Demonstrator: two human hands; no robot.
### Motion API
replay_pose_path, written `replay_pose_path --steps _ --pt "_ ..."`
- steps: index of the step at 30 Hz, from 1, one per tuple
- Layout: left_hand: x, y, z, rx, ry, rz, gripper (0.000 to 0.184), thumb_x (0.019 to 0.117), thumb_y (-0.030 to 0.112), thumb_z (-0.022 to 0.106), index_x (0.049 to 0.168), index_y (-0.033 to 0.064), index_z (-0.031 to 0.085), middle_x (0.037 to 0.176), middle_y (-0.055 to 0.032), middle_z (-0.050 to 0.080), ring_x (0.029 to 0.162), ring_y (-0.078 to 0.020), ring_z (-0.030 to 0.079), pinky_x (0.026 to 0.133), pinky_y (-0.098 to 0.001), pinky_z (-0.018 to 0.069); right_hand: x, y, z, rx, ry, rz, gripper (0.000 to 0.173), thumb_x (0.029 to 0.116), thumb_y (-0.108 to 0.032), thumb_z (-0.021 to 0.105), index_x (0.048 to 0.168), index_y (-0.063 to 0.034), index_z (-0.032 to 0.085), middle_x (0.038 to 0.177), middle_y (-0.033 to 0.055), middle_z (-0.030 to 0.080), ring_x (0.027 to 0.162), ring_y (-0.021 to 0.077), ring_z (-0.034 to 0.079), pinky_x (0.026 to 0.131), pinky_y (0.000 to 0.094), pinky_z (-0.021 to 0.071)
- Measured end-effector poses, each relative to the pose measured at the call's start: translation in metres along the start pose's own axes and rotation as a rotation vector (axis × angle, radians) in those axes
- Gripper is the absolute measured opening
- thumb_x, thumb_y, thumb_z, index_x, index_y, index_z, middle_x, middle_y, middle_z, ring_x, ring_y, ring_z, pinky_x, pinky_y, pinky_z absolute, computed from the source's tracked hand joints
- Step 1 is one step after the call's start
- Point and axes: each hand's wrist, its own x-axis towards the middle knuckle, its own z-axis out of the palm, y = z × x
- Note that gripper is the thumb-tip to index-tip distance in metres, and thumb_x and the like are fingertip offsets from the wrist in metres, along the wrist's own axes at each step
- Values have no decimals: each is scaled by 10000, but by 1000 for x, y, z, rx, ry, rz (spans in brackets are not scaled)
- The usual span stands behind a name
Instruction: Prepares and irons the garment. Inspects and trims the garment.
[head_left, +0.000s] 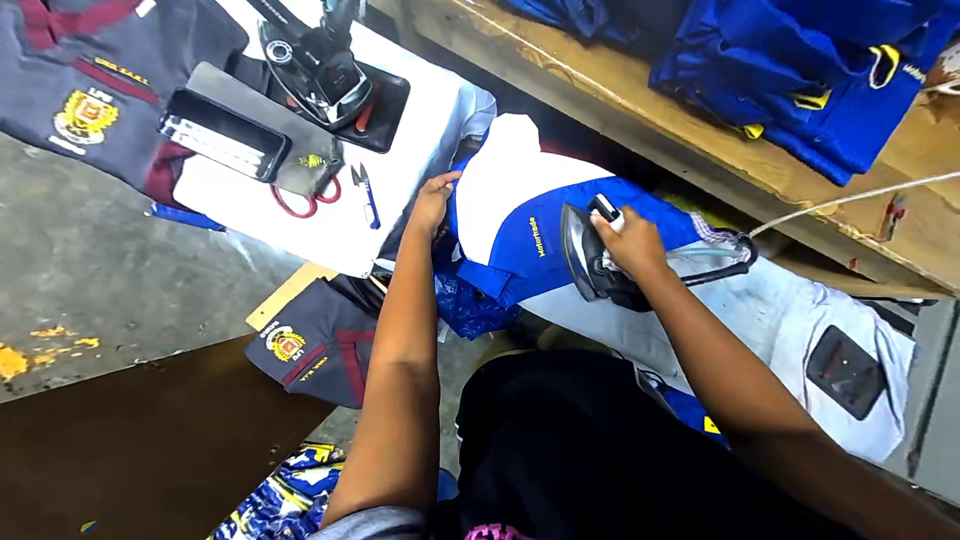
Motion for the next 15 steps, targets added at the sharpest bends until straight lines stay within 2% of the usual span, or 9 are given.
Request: replay_pose_path --steps 3,6,10,13,15 --pt "0 -3 2 -7 14 -2 422 1097 95 332 1422 90 601 1543 -146 489 1453 -226 428 1196 -416 340 6 -4 -2 7 3 15 610 1045 -534 524 1320 6 589 1063 307 681 1012 501 672 840 679 504" --pt "2 -4 2 4 27 2 421 1097 105 337 1417 106 610 1535 -149 493 1448 -232 432 1189 -425 348 31 -35 -7 2 -5 -42 618 1045 -541 513 1321 5 594 1120 295 678 1067 473 667 885 662 503" --pt "0 -3 6 17 41 65 424 1086 75 322 1407 28 595 1522 -167 512 1443 -225 446 1201 -397 339 71 -80 -13 46 13 -89 623 1041 -546 510 1368 -21 589 1217 264 673 1160 432 651 959 637 497" --pt "-3 0 11 26 84 47 429 1085 64 318 1407 37 601 1523 -171 508 1446 -235 442 1201 -402 334 86 -98 -17 35 11 -100 634 1050 -550 480 1394 -26 572 1267 238 662 1203 393 642 985 608 496" --pt "-4 -1 12 37 94 43 430 1089 62 313 1414 39 594 1529 -172 502 1455 -238 431 1209 -402 321 80 -95 -17 40 2 -101 632 1055 -543 477 1413 -28 554 1270 240 660 1204 392 642 987 600 497"
